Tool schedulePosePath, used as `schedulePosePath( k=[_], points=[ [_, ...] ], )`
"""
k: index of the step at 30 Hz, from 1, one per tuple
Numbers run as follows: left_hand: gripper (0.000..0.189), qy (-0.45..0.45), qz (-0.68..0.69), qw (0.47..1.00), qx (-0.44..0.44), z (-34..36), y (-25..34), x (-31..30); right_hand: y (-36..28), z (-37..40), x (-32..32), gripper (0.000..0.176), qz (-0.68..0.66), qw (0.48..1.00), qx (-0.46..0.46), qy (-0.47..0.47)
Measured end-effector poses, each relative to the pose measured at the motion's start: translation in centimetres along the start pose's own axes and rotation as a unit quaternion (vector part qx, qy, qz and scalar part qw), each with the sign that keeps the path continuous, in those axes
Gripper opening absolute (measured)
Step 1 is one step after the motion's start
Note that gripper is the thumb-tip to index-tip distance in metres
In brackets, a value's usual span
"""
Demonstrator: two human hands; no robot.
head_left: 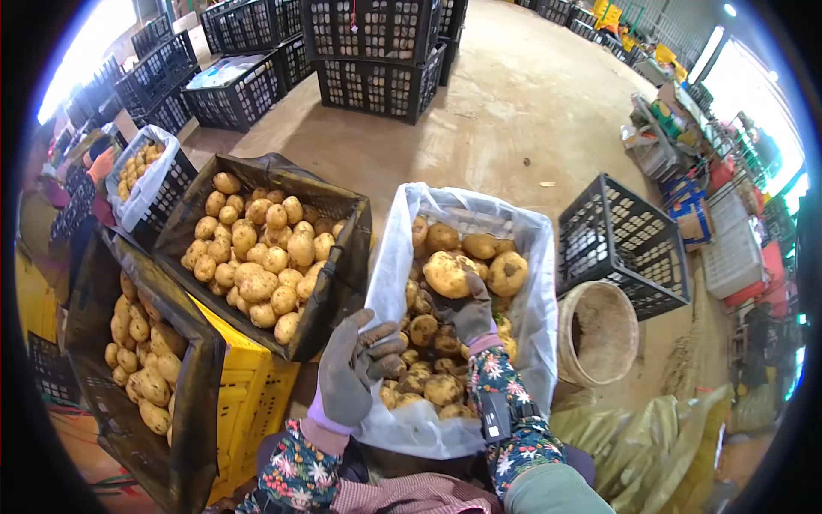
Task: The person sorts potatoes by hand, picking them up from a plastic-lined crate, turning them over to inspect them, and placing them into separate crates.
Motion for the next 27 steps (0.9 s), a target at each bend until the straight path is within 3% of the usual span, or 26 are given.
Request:
schedulePosePath(
  k=[3,5,8,9,11,13,14,17,23,25,27],
  points=[
    [0.052,-0.039,-0.018,0.999,0.01,0.1,-0.5,0.6,-2.7,4.9,5.6,0.06,0.036,0.999,0.016,-0.021],
    [0.05,-0.066,-0.032,0.997,0.019,0.1,-1.1,1.1,-4.2,7.4,8.0,0.072,0.118,0.985,0.102,-0.078],
    [0.053,-0.102,-0.162,0.98,0.052,-0.3,-2.5,1.9,-4.5,10.7,13.4,0.074,0.213,0.967,0.114,-0.078],
    [0.063,-0.116,-0.252,0.958,0.069,-0.5,-2.9,2.3,-4.6,11.8,14.6,0.076,0.281,0.948,0.115,-0.09],
    [0.07,-0.107,-0.448,0.857,0.23,0.6,-2.6,4.4,-3.7,14.2,16.8,0.08,0.271,0.951,0.13,-0.072],
    [0.082,-0.172,-0.496,0.8,0.291,1.4,-2.5,6.3,-2.4,15.9,17.4,0.081,0.274,0.953,0.108,-0.074],
    [0.085,-0.182,-0.482,0.816,0.261,1.1,-3.7,6.0,-2.0,16.2,16.2,0.081,0.375,0.919,0.095,-0.067],
    [0.087,-0.166,-0.501,0.826,0.196,1.1,-3.9,6.1,-1.5,16.7,16.8,0.079,0.263,0.959,0.092,-0.045],
    [0.081,-0.11,-0.535,0.818,0.182,0.9,-4.2,6.0,-2.1,16.1,16.7,0.076,0.331,0.934,0.101,-0.086],
    [0.078,-0.091,-0.542,0.817,0.173,0.7,-4.7,5.7,-2.4,16.0,15.9,0.079,0.45,0.884,0.086,-0.096],
    [0.072,-0.09,-0.552,0.818,0.135,0.6,-4.5,6.1,-2.1,16.1,15.9,0.08,0.415,0.902,0.095,-0.067]
  ],
)
Point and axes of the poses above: each hand's wrist, its own z-axis away from the middle knuckle, its own x-axis out of the palm, y = z × x, the point moved 3 cm from there along -z, towards the middle knuckle, and after that the axes turned 9 degrees about -y, right-handed, at the moved point
